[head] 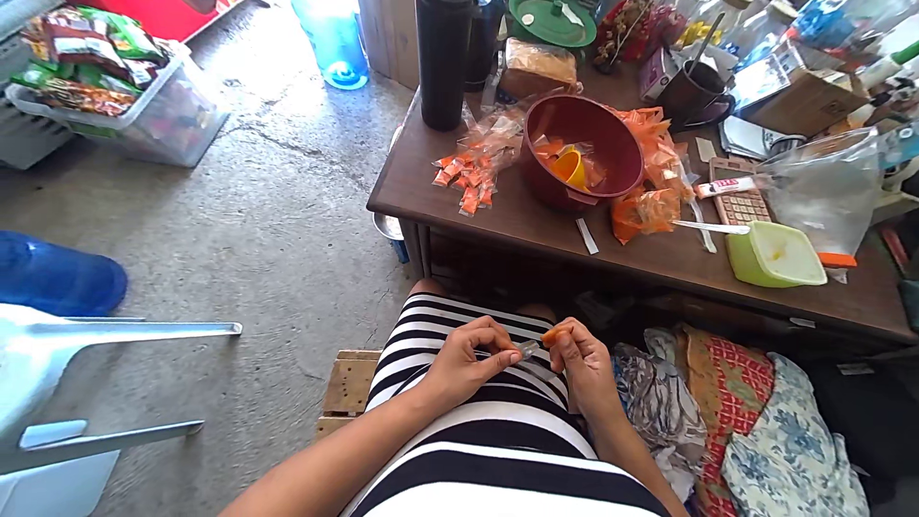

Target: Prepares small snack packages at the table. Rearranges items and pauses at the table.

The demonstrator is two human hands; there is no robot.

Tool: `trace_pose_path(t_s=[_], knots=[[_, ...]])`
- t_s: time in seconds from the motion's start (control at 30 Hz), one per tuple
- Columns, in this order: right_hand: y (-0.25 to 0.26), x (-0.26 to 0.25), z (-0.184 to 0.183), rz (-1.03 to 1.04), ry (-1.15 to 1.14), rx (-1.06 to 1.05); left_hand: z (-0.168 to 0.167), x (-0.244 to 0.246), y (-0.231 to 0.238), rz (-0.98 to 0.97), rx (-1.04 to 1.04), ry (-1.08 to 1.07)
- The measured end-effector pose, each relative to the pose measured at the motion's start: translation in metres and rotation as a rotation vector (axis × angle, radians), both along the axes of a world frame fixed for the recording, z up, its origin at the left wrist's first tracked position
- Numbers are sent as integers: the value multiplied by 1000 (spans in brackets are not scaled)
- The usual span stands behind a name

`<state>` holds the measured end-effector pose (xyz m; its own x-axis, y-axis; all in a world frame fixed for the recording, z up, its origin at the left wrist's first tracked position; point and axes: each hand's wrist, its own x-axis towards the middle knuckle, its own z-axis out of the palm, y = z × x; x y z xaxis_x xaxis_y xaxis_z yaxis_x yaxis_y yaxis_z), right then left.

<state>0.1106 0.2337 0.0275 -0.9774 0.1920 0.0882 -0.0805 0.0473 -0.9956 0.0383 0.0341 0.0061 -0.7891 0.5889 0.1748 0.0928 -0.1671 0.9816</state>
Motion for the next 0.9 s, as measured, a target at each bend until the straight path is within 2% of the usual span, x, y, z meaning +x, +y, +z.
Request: trace_pose_path(t_s=[0.2,0.6,0.9], knots=[[-3,1,1,97,7,113,-1,-1,1,-6,5,0],[-6,0,1,-24,43,-9,-2,-2,2,-14,17,11],[-9,0,4,75,33,39,-2,-1,2,6,7,-9]])
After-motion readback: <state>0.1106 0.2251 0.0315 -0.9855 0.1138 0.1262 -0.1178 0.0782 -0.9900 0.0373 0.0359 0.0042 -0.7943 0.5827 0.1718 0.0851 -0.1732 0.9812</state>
